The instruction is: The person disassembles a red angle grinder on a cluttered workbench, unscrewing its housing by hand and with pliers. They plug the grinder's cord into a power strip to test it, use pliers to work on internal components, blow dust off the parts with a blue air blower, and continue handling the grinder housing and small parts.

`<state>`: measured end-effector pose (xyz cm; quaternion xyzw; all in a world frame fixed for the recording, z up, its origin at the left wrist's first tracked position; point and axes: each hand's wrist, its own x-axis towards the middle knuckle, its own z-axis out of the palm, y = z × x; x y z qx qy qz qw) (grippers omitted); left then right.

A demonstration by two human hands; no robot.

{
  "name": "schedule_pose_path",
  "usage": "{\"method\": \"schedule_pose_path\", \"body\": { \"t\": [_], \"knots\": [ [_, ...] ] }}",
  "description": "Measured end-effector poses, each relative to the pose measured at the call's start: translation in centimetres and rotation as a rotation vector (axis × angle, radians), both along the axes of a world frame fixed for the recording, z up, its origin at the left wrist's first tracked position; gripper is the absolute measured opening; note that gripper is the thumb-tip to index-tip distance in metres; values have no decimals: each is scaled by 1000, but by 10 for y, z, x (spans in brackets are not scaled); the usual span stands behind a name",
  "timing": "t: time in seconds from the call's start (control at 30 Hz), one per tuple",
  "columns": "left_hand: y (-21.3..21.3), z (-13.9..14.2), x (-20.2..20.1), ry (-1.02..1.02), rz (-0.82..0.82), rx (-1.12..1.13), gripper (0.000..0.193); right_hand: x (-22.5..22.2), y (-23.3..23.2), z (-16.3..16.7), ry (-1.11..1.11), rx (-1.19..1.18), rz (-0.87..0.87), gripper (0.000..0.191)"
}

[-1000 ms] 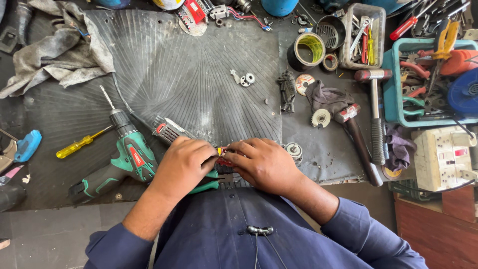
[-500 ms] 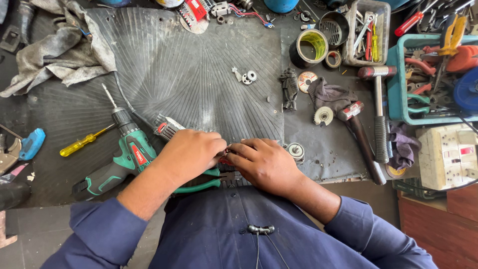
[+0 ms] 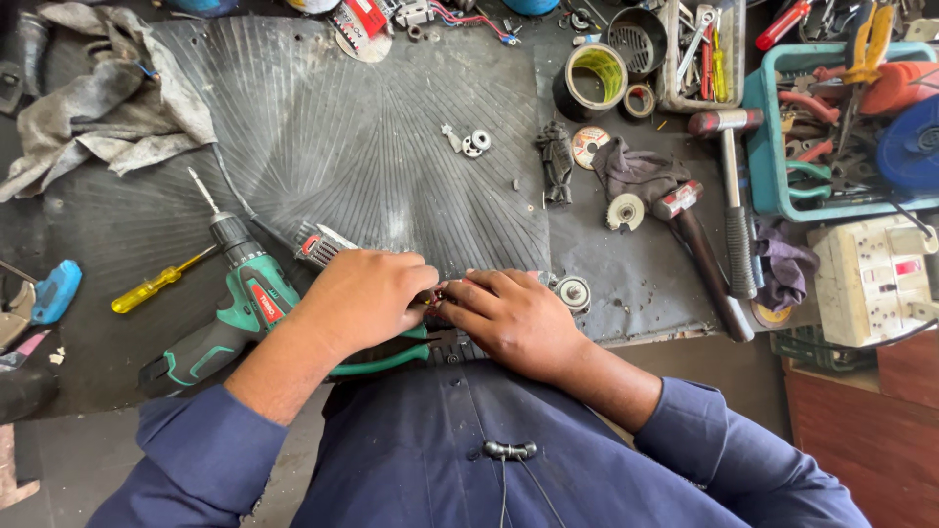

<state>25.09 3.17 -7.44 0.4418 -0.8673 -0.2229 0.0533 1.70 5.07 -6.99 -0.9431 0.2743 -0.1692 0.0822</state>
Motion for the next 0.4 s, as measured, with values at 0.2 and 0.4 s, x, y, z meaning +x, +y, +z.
{"method": "schedule_pose_path", "body": {
  "t": [0.2,0.4],
  "knots": [
    [18,-1,0,151,48,-134,30,1,8,-2,33,-12,-30,41],
    [58,-9,16,269,241,-248,21,-2,12,-12,-39,70,-80,39]
  ]
}}
